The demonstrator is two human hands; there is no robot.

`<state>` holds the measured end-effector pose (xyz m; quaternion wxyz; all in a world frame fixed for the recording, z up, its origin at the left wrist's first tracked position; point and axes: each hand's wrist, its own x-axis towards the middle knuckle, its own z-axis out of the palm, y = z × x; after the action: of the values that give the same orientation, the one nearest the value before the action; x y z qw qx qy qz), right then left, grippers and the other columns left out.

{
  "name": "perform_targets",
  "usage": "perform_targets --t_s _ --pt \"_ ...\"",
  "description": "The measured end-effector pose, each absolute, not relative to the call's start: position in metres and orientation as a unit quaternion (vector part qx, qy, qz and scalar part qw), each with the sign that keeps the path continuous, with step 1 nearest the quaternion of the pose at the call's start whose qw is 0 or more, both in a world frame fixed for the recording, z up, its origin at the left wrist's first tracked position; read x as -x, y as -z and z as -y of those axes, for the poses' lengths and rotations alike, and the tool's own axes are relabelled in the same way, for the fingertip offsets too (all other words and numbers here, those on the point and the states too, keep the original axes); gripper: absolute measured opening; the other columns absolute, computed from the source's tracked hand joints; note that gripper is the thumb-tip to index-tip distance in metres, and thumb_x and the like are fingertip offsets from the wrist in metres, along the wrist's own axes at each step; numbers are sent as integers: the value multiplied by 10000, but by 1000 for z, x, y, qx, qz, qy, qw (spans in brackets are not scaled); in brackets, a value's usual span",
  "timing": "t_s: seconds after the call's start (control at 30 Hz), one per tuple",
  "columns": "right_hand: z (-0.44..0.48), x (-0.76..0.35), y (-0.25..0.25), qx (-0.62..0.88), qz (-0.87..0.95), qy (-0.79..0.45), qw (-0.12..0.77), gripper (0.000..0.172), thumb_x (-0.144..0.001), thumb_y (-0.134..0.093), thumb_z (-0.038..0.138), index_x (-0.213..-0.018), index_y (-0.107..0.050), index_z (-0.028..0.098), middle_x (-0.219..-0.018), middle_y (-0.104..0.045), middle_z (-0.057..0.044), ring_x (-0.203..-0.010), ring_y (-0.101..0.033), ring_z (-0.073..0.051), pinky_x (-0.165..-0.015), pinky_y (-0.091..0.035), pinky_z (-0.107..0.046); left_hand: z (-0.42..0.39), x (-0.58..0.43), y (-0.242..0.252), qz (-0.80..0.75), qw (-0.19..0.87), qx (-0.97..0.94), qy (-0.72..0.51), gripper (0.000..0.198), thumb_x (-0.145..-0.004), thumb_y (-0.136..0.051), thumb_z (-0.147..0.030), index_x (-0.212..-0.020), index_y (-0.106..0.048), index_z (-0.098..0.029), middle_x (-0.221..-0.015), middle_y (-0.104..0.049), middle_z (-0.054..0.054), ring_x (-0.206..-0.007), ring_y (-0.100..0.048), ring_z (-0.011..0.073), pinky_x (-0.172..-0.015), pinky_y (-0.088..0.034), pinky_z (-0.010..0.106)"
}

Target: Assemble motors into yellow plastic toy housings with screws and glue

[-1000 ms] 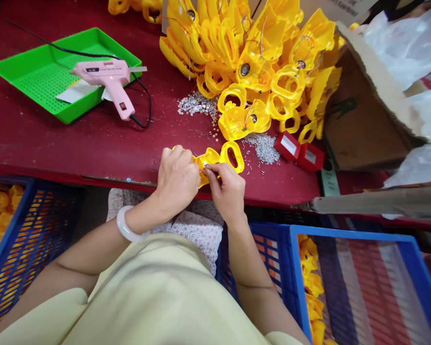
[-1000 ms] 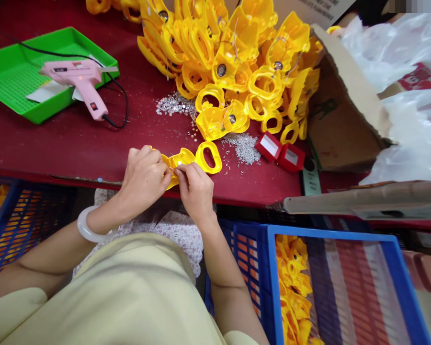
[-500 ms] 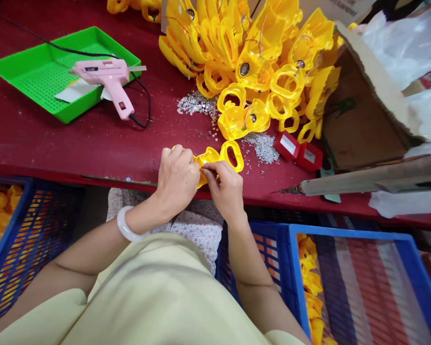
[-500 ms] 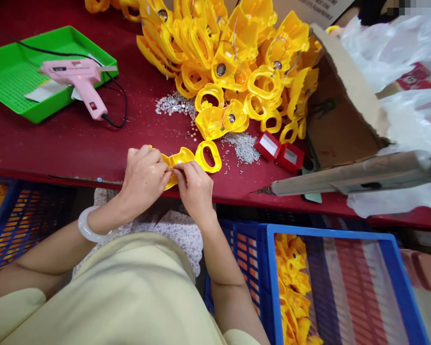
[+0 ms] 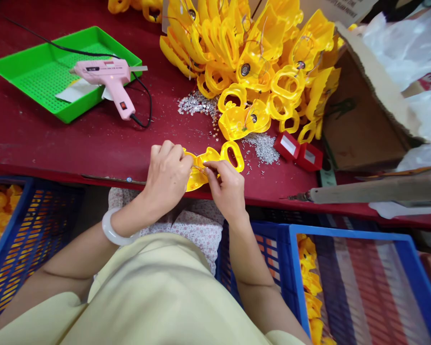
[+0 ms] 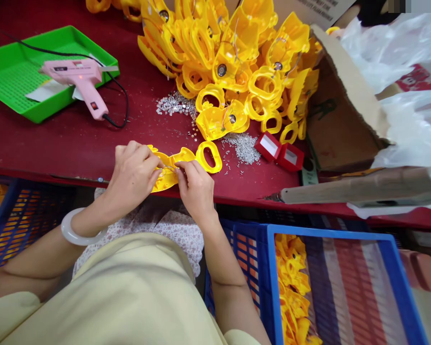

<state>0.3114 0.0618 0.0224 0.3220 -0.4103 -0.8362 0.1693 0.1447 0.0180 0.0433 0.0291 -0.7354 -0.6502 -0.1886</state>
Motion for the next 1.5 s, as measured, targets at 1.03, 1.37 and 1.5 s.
perform_targets --t_s 1.03,1.37,1.5 --pt "-62 -311 -26 377 836 -156 367 138 -914 -560 141 -978 -665 204 -889 -709 -27 -837 -676 -143 -730 -556 -273 -28 -148 -47 614 15 766 191 136 -914 -549 -184 -841 -659 -148 -869 -594 103 -911 -488 290 -724 -345 408" --pt "-61 -310 -22 403 819 -158 376 129 -916 -563 176 -1007 -641 222 -897 -697 -21 -830 -673 -145 -710 -566 -283 -31 -162 -39 636 -24 742 208 209 -879 -606 -227 -698 -679 -151 -762 -616 95 -861 -507 272 -725 -337 411" --pt "-62 -309 -22 401 820 -148 380 122 -916 -566 171 -999 -640 223 -888 -695 -18 -823 -673 -143 -719 -566 -281 -33 -167 -39 650 -43 732 201 218 -873 -569 -203 -695 -683 -151 -758 -617 95 -864 -516 274 -740 -346 420"
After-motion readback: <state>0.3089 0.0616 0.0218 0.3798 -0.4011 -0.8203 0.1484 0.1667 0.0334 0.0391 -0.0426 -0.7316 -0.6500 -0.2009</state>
